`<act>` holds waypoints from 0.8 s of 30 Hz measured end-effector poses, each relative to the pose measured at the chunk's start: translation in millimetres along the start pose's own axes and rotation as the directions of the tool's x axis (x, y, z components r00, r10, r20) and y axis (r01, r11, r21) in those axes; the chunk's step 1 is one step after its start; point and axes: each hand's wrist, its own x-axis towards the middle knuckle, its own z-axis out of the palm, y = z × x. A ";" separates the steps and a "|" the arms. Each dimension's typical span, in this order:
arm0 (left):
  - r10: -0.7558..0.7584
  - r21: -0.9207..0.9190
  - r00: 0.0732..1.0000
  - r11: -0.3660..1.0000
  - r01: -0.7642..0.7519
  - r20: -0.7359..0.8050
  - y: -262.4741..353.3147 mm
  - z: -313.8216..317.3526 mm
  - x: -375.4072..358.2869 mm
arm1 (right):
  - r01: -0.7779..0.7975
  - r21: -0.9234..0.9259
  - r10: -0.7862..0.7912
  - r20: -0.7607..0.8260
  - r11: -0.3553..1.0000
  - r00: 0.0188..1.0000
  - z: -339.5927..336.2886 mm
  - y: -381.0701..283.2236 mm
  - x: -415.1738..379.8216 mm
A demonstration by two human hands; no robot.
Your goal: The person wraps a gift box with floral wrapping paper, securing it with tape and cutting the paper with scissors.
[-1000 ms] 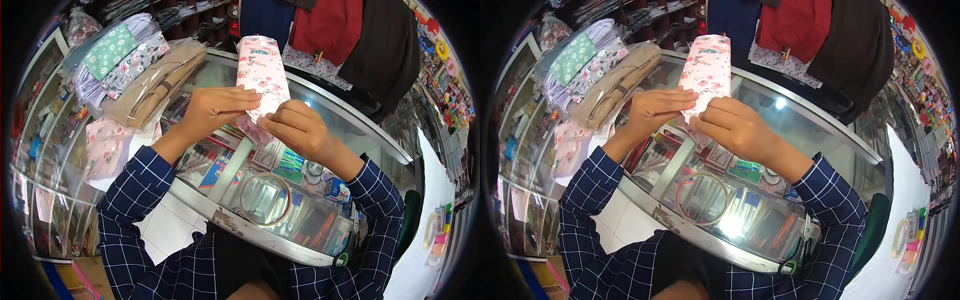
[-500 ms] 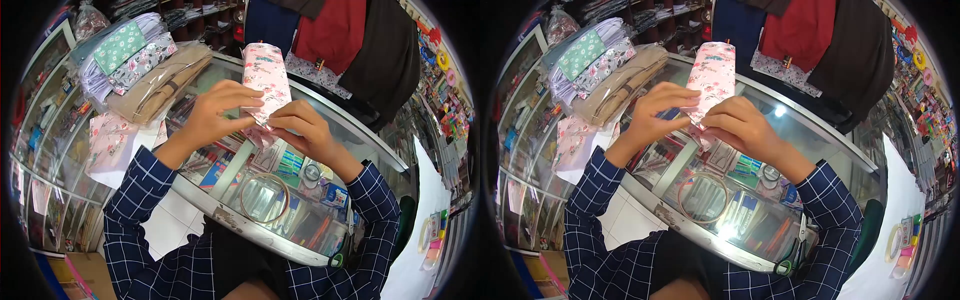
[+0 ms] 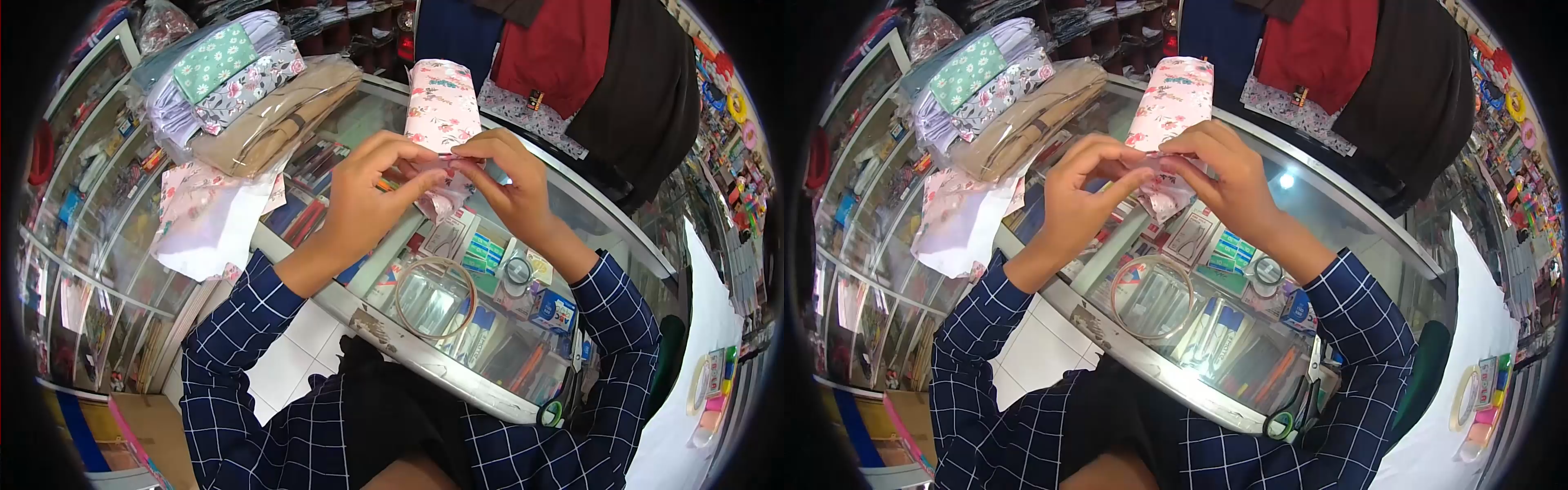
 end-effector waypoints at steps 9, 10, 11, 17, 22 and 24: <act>-0.164 0.015 0.982 0.986 0.164 0.096 4.2 0.4 -6.2 | 0.027 0.002 -0.027 -0.002 1.000 1.000 0.7 5.3 -1.0; -0.268 -0.056 0.957 0.960 0.275 0.106 5.7 1.3 -6.9 | 0.018 0.019 -0.018 0.005 1.000 1.000 0.5 6.4 -1.2; -0.368 -0.125 0.922 0.916 0.382 0.122 7.0 2.3 -7.5 | 0.014 0.017 -0.014 0.000 1.000 1.000 0.6 6.5 -1.6; -0.518 -0.410 0.848 0.753 0.515 0.113 10.6 17.7 -10.2 | 0.012 0.032 -0.012 0.005 0.999 1.000 0.8 7.7 -1.9; -0.462 -0.295 0.878 0.827 0.479 0.128 -6.4 13.9 -9.9 | 0.027 0.048 -0.028 0.015 0.998 0.999 -0.4 8.4 -2.4; -0.374 -0.241 0.924 0.892 0.382 0.079 -5.3 15.8 -12.1 | 0.007 0.065 -0.008 0.020 0.998 1.000 -0.8 7.1 -2.3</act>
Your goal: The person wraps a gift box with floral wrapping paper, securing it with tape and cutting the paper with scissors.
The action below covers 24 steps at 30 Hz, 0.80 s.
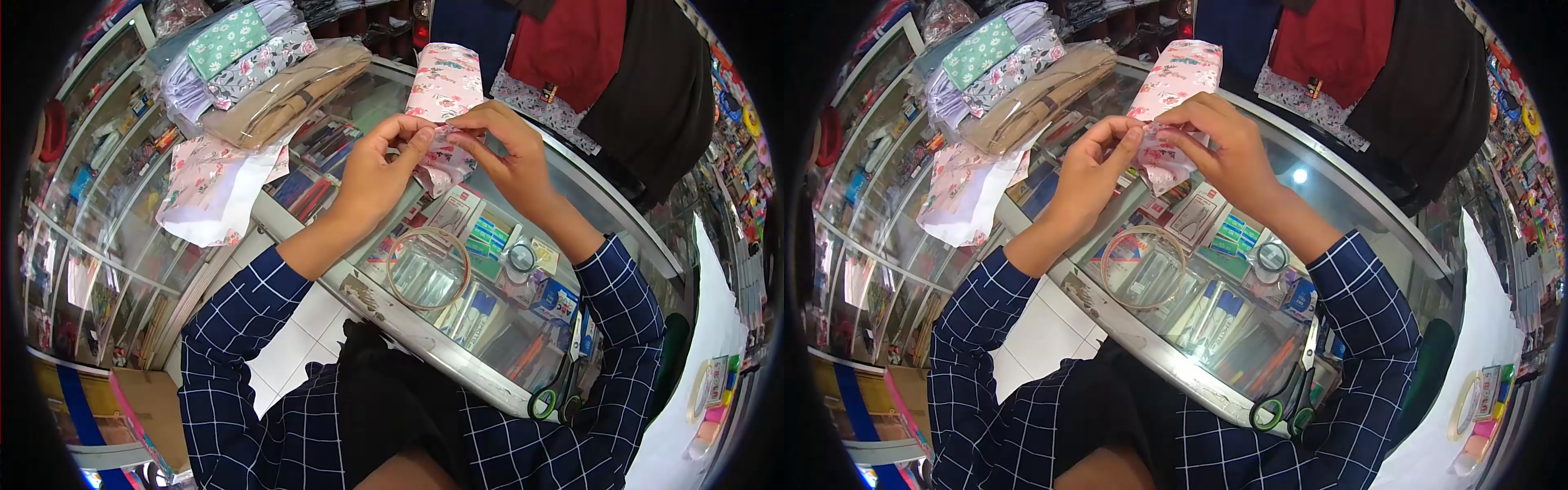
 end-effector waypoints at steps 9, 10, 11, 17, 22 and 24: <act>-0.043 0.071 0.999 0.997 0.043 -0.001 -0.3 0.7 -2.0 | -0.007 0.022 0.007 0.013 1.000 1.000 0.1 2.7 -2.1; -0.123 0.022 0.992 0.992 0.123 -0.002 3.0 1.6 -3.8 | 0.001 0.016 -0.002 0.017 1.000 1.000 0.3 2.8 -2.1; -0.201 -0.027 0.980 0.979 0.201 0.000 6.9 2.0 -4.6 | 0.005 0.017 -0.005 0.015 1.000 1.000 0.2 2.6 -2.2; -0.243 -0.083 0.968 0.968 0.237 -0.067 8.7 -1.3 -0.9 | 0.002 0.030 -0.003 0.014 1.000 1.000 1.9 2.6 -3.9; 0.232 0.291 0.969 0.936 -0.198 -0.085 1.4 1.0 -0.4 | -0.026 0.041 0.027 -0.022 0.999 0.999 3.8 1.3 -4.7; 0.351 0.378 0.935 0.872 -0.309 -0.046 2.9 3.1 -1.2 | -0.004 0.029 0.005 -0.025 1.000 1.000 4.4 3.1 -5.3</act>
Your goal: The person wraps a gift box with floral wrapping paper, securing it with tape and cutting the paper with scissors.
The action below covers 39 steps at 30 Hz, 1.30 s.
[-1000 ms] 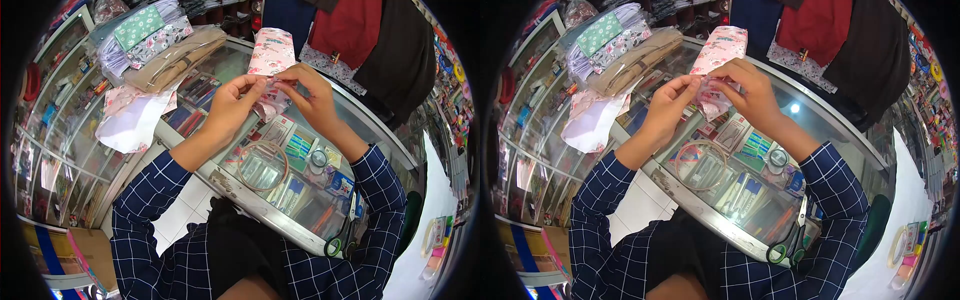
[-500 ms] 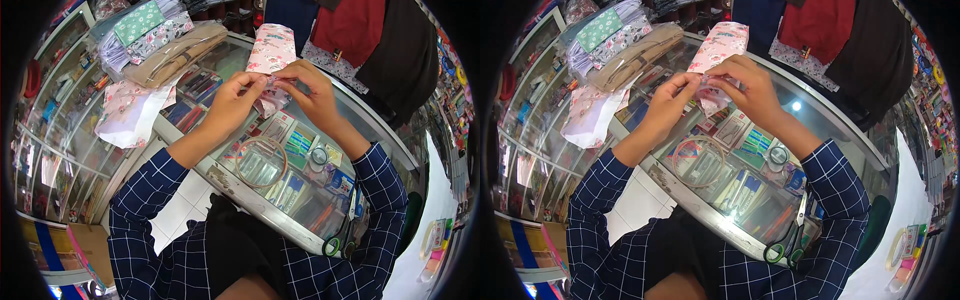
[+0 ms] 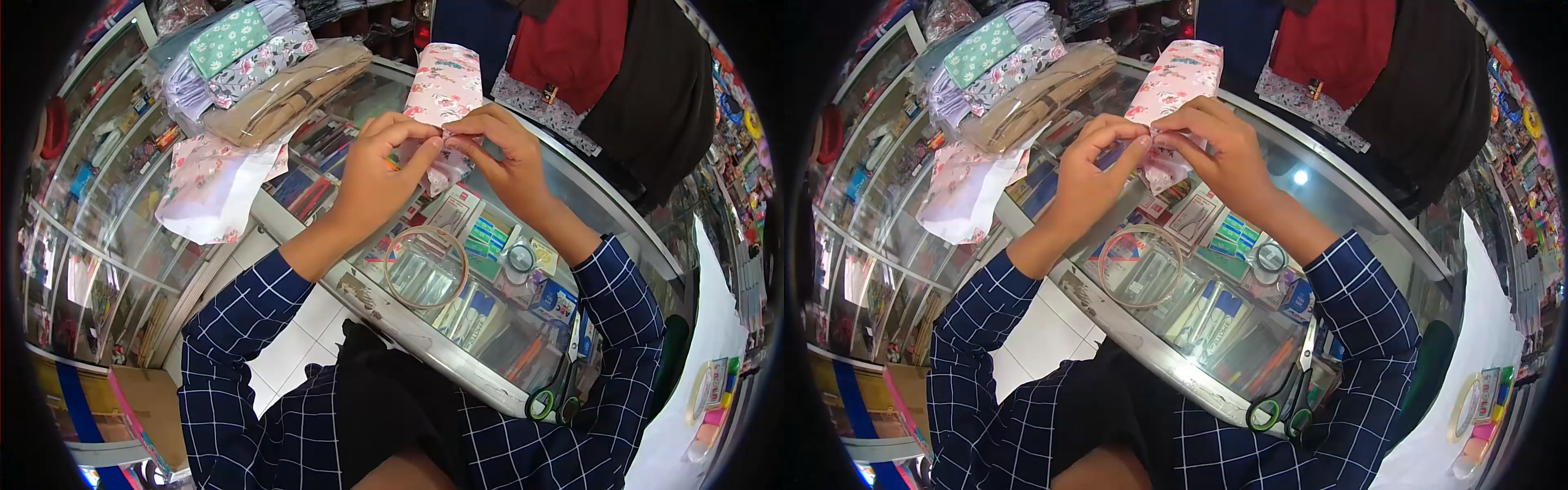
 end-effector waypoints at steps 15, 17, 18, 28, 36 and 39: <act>-0.008 0.082 1.000 0.997 0.010 -0.023 1.7 -7.3 9.4 | -0.010 0.021 0.009 0.037 1.000 0.999 0.4 -2.8 -1.2; 0.232 0.242 0.971 0.947 -0.211 -0.061 0.8 -7.8 16.6 | -0.010 0.028 0.009 0.031 1.000 0.999 0.6 -4.9 1.2; 0.338 0.322 0.940 0.885 -0.335 0.050 -3.5 -13.8 19.3 | -0.011 0.036 0.010 0.027 0.999 1.000 1.5 -6.4 3.4; 0.354 -0.014 0.885 0.930 -0.367 0.301 -29.0 -24.0 41.5 | 0.031 -0.008 -0.031 0.049 0.999 0.998 3.2 -11.4 6.8; 0.353 -0.048 0.848 0.930 -0.365 0.396 -34.0 -26.6 51.6 | 0.320 -0.172 -0.284 0.203 0.932 0.937 -4.7 -3.6 6.3; 0.387 -0.113 0.830 0.920 -0.374 0.401 -47.0 -24.5 53.6 | 0.307 -0.178 -0.253 0.274 0.935 0.928 -9.0 -5.0 6.3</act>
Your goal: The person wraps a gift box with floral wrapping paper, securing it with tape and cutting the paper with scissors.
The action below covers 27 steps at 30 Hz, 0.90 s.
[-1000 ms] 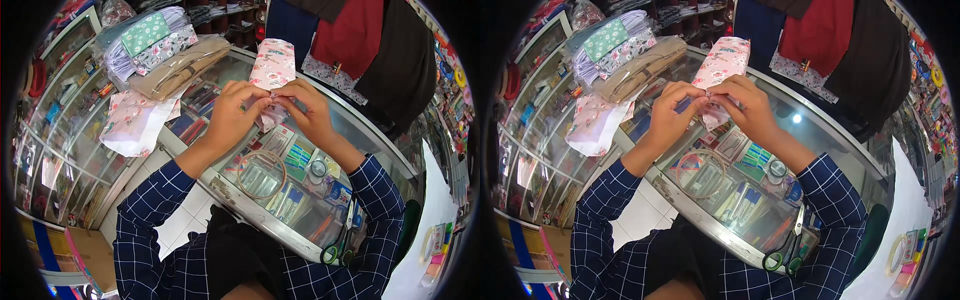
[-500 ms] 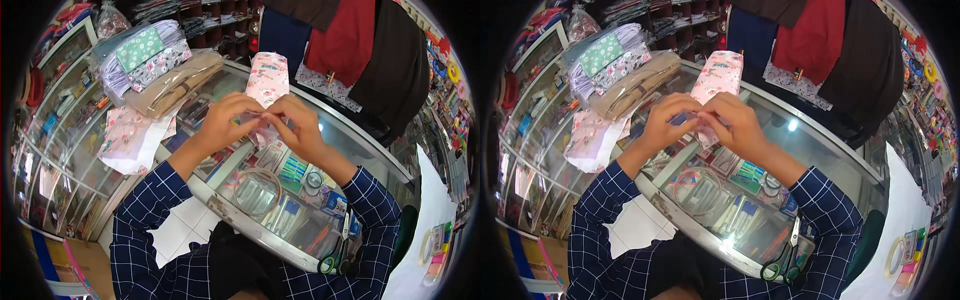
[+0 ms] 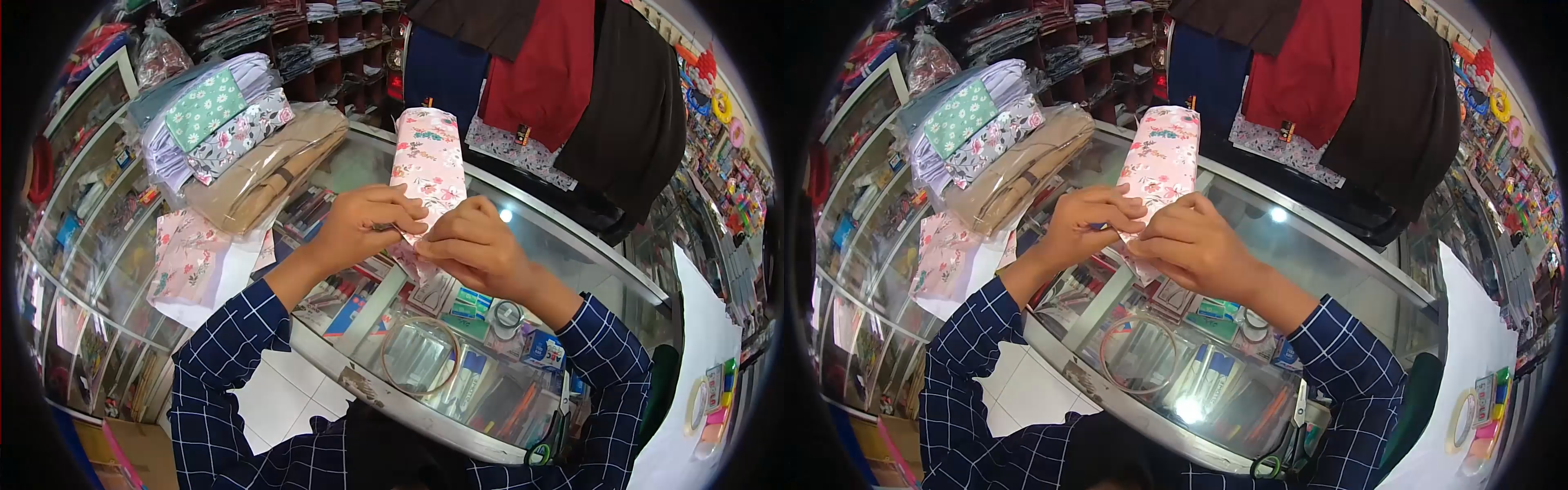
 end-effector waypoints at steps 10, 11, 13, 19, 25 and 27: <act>-0.052 -0.153 0.995 0.986 0.065 0.085 -7.5 -6.5 -0.9 | -0.273 0.124 0.274 0.010 0.954 0.962 -2.2 16.1 -18.9; -0.058 -0.194 0.995 0.978 0.074 0.083 -7.8 -8.5 -0.4 | -0.284 0.141 0.286 0.006 0.949 0.958 -3.2 13.9 -17.8; -0.139 -0.218 0.982 0.962 0.165 0.128 -8.8 -9.8 -0.5 | -0.279 0.144 0.281 0.007 0.949 0.960 -0.8 15.0 -17.1; -0.154 -0.009 0.980 0.988 0.157 0.126 -15.1 0.4 1.3 | -0.351 0.061 0.355 -0.065 0.934 0.933 10.4 16.3 -10.1; -0.177 -0.071 0.973 0.980 0.188 0.147 -14.9 -2.9 1.5 | -0.368 0.086 0.373 -0.042 0.926 0.927 11.4 17.0 -11.9; -0.207 -0.054 0.969 0.975 0.216 0.137 -12.1 -2.0 1.8 | -0.363 0.145 0.373 -0.051 0.921 0.926 9.9 16.8 -11.3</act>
